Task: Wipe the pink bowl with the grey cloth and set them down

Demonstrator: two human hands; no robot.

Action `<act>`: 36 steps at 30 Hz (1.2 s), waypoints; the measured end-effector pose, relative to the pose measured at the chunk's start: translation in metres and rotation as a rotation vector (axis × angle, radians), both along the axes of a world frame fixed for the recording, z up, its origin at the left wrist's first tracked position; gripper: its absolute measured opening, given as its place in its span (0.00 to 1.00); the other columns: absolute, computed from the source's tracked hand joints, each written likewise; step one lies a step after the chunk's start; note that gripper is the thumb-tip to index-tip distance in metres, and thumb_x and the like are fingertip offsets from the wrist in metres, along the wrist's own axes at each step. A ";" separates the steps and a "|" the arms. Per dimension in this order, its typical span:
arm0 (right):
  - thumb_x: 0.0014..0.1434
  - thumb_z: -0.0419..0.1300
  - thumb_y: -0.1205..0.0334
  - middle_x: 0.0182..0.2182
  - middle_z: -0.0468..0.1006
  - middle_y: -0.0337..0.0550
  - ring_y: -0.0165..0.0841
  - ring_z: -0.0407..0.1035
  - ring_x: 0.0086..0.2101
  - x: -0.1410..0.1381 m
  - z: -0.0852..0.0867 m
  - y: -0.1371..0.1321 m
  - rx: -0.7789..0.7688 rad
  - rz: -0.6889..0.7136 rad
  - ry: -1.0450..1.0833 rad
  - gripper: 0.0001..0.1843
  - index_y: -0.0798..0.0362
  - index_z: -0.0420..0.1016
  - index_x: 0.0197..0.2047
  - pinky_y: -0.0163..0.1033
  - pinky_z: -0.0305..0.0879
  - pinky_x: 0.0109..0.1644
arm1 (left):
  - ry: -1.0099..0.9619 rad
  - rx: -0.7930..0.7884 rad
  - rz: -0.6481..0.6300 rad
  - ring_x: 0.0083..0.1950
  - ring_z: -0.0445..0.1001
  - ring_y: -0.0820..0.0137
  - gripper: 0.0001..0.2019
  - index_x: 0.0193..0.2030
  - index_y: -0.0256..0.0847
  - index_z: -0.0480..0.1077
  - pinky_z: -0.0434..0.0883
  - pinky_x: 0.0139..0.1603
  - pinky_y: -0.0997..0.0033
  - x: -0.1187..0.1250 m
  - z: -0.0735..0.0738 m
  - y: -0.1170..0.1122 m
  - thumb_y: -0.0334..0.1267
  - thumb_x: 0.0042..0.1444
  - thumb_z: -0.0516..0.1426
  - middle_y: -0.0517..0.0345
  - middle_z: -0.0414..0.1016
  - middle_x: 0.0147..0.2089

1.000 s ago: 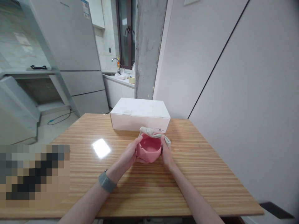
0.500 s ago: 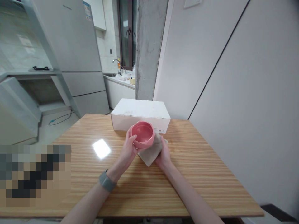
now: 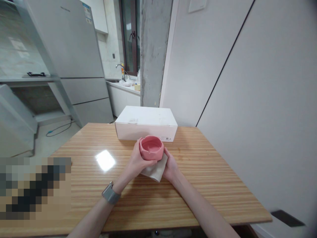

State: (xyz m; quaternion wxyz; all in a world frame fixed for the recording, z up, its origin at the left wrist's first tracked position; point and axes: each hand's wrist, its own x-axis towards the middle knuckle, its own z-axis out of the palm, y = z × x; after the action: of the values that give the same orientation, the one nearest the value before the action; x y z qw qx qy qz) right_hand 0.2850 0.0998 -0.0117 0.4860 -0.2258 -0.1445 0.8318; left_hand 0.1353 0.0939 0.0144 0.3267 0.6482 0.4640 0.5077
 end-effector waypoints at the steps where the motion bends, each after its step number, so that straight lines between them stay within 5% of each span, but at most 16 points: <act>1: 0.61 0.46 0.48 0.41 0.79 0.48 0.40 0.73 0.44 0.000 0.002 0.000 0.012 0.006 -0.006 0.23 0.56 0.71 0.48 0.50 0.65 0.51 | -0.068 -0.015 -0.037 0.63 0.59 0.58 0.45 0.60 0.43 0.54 0.57 0.62 0.57 0.001 0.003 -0.002 0.40 0.34 0.68 0.48 0.59 0.60; 9: 0.59 0.49 0.51 0.34 0.81 0.44 0.40 0.73 0.42 0.004 0.008 0.004 0.091 -0.107 -0.100 0.18 0.52 0.74 0.39 0.50 0.66 0.50 | -0.196 -0.057 -0.132 0.59 0.64 0.58 0.43 0.58 0.44 0.57 0.58 0.61 0.57 0.008 0.025 -0.016 0.33 0.32 0.68 0.51 0.65 0.57; 16: 0.59 0.50 0.52 0.38 0.80 0.45 0.38 0.71 0.45 0.004 0.005 0.002 0.152 -0.076 -0.059 0.17 0.55 0.73 0.41 0.48 0.66 0.52 | -0.156 0.014 -0.203 0.64 0.57 0.55 0.47 0.62 0.45 0.53 0.52 0.65 0.54 0.010 0.022 -0.019 0.33 0.33 0.68 0.49 0.59 0.63; 26: 0.58 0.50 0.50 0.37 0.80 0.47 0.40 0.72 0.45 0.003 0.009 -0.003 0.134 0.033 -0.052 0.18 0.55 0.73 0.40 0.50 0.65 0.52 | -0.207 0.054 -0.065 0.64 0.57 0.57 0.49 0.62 0.46 0.52 0.53 0.64 0.58 0.013 0.018 -0.014 0.34 0.31 0.69 0.50 0.58 0.63; 31: 0.56 0.49 0.56 0.29 0.81 0.43 0.40 0.74 0.41 0.003 0.016 -0.001 0.025 -0.155 -0.075 0.14 0.52 0.74 0.33 0.50 0.67 0.49 | -0.237 -0.002 0.032 0.61 0.62 0.58 0.45 0.59 0.46 0.56 0.56 0.62 0.58 0.014 0.013 -0.011 0.34 0.31 0.69 0.52 0.64 0.58; 36: 0.55 0.50 0.59 0.30 0.81 0.40 0.39 0.73 0.42 0.001 0.018 0.002 0.084 -0.399 -0.124 0.13 0.52 0.76 0.34 0.48 0.66 0.51 | -0.280 -0.092 0.041 0.59 0.63 0.57 0.48 0.60 0.44 0.55 0.57 0.61 0.56 0.015 0.002 -0.006 0.36 0.29 0.70 0.50 0.65 0.57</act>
State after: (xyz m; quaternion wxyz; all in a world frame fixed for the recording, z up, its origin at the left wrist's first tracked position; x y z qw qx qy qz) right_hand 0.2861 0.1015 0.0058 0.6402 -0.2801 -0.1611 0.6969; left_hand 0.1505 0.0880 0.0168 0.4072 0.5456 0.4498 0.5781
